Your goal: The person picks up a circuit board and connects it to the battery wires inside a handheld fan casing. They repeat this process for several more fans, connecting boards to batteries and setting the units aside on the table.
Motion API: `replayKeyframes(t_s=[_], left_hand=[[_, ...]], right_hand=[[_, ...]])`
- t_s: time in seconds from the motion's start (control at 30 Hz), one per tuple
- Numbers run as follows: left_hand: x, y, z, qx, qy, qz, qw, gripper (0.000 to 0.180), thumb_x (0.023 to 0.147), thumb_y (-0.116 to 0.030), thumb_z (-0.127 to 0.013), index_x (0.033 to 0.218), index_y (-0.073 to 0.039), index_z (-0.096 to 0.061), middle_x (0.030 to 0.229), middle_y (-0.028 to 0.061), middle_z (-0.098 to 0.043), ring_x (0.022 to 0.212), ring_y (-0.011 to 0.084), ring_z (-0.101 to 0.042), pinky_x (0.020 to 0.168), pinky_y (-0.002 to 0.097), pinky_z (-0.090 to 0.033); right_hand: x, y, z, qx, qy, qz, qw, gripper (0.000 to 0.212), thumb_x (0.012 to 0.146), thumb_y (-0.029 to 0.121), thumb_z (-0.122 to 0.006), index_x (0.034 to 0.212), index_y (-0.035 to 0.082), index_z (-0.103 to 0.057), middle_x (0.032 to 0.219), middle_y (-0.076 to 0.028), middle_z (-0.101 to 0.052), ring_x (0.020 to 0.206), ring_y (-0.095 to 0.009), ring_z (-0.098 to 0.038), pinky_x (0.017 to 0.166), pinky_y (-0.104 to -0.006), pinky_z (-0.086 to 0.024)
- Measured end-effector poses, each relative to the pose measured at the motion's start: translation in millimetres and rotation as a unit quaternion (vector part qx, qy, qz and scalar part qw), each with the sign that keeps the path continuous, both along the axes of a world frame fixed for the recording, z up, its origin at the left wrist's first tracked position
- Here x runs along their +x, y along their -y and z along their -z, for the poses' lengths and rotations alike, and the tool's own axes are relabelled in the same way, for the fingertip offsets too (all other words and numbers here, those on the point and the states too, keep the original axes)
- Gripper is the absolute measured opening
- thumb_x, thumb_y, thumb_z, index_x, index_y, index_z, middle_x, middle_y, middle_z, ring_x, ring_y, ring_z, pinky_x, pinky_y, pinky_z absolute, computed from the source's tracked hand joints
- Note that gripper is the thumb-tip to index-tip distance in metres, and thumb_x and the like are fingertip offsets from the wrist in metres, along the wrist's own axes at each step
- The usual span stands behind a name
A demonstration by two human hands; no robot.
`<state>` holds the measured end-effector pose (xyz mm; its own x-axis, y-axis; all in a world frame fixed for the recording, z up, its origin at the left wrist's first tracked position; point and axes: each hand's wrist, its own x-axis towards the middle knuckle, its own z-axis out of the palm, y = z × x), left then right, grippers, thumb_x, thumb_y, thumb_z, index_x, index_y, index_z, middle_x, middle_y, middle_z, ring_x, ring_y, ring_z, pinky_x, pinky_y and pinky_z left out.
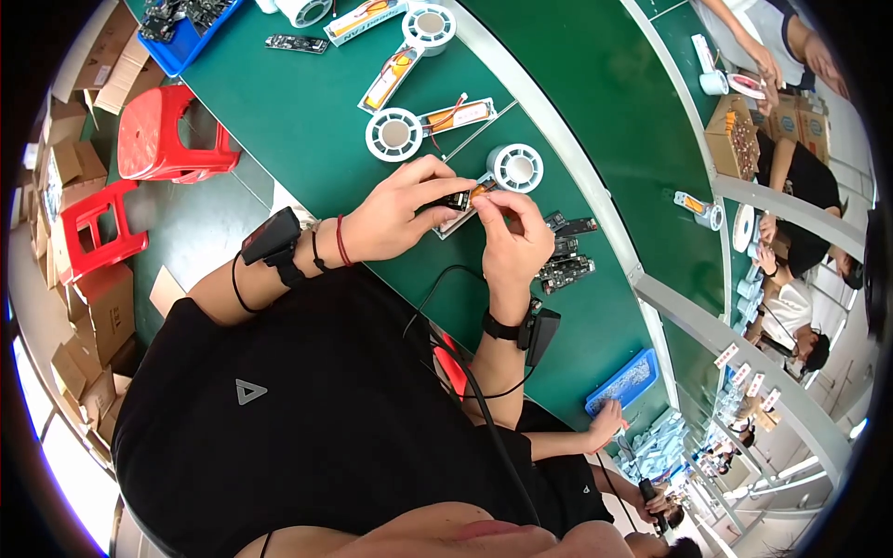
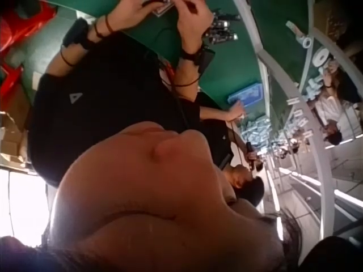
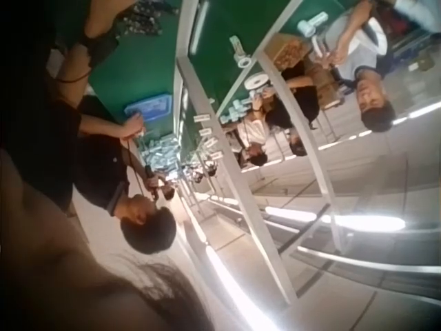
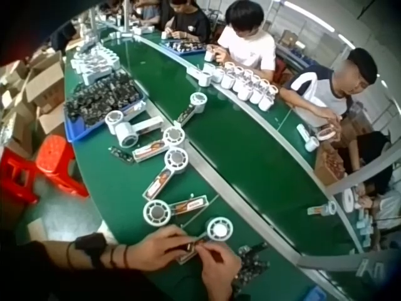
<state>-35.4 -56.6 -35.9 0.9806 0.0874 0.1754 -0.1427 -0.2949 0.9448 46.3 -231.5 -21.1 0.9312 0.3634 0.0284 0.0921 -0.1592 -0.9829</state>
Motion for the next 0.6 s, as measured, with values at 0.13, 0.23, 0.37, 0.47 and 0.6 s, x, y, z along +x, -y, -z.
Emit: replayKeyframes(t_s=[0.13,0.23,0.37,0.47,0.6], left_hand=[[2.2,-4.4,-1.3,-0.039,-0.020,0.023,0.999,0.044,0.090,0.003,-0.071,0.134,-0.003,-0.065,0.115,0.0101,-0.059,0.101,0.0220,-0.061,0.088,0.0319,-0.052],[3.9,-8.2,-0.9,-0.076,-0.031,0.039,0.996,0.045,0.091,0.004,-0.070,0.135,-0.003,-0.065,0.116,0.0099,-0.059,0.100,0.0214,-0.061,0.088,0.0319,-0.051],[5.9,-12.5,-4.1,-0.108,-0.078,0.065,0.989,0.045,0.091,0.004,-0.069,0.135,-0.003,-0.065,0.116,0.0095,-0.060,0.100,0.0205,-0.061,0.088,0.0322,-0.051],[7.7,-14.7,-7.8,-0.118,-0.097,0.073,0.986,0.044,0.091,0.004,-0.069,0.134,-0.002,-0.066,0.117,0.0092,-0.060,0.100,0.0197,-0.061,0.088,0.0322,-0.051],[6.3,-13.5,-2.7,-0.122,-0.068,0.075,0.987,0.044,0.090,0.004,-0.071,0.133,-0.003,-0.066,0.114,0.0092,-0.061,0.098,0.0196,-0.061,0.085,0.0326,-0.052]], right_hand=[[6.5,-2.2,-11.4,-0.051,0.094,-0.061,0.992,0.016,0.085,-0.005,-0.078,0.101,-0.002,-0.076,0.094,-0.012,-0.074,0.083,-0.020,-0.071,0.075,-0.0284,-0.056],[7.0,-0.8,-13.4,-0.062,0.107,-0.088,0.988,0.015,0.085,-0.006,-0.077,0.100,-0.002,-0.075,0.093,-0.012,-0.074,0.083,-0.019,-0.071,0.074,-0.0286,-0.056],[9.4,0.5,-9.2,-0.040,0.145,-0.106,0.983,0.014,0.085,-0.008,-0.075,0.097,-0.001,-0.074,0.095,-0.009,-0.074,0.080,-0.018,-0.070,0.072,-0.0266,-0.054],[9.9,0.4,-13.0,-0.086,0.231,-0.108,0.963,0.021,0.080,-0.012,-0.074,0.095,0.001,-0.072,0.091,-0.011,-0.073,0.080,-0.026,-0.070,0.070,-0.0338,-0.056],[10.3,-0.2,-13.7,-0.096,0.288,-0.125,0.945,0.020,0.081,-0.010,-0.076,0.097,0.001,-0.070,0.090,-0.011,-0.072,0.077,-0.022,-0.070,0.069,-0.0286,-0.055]])
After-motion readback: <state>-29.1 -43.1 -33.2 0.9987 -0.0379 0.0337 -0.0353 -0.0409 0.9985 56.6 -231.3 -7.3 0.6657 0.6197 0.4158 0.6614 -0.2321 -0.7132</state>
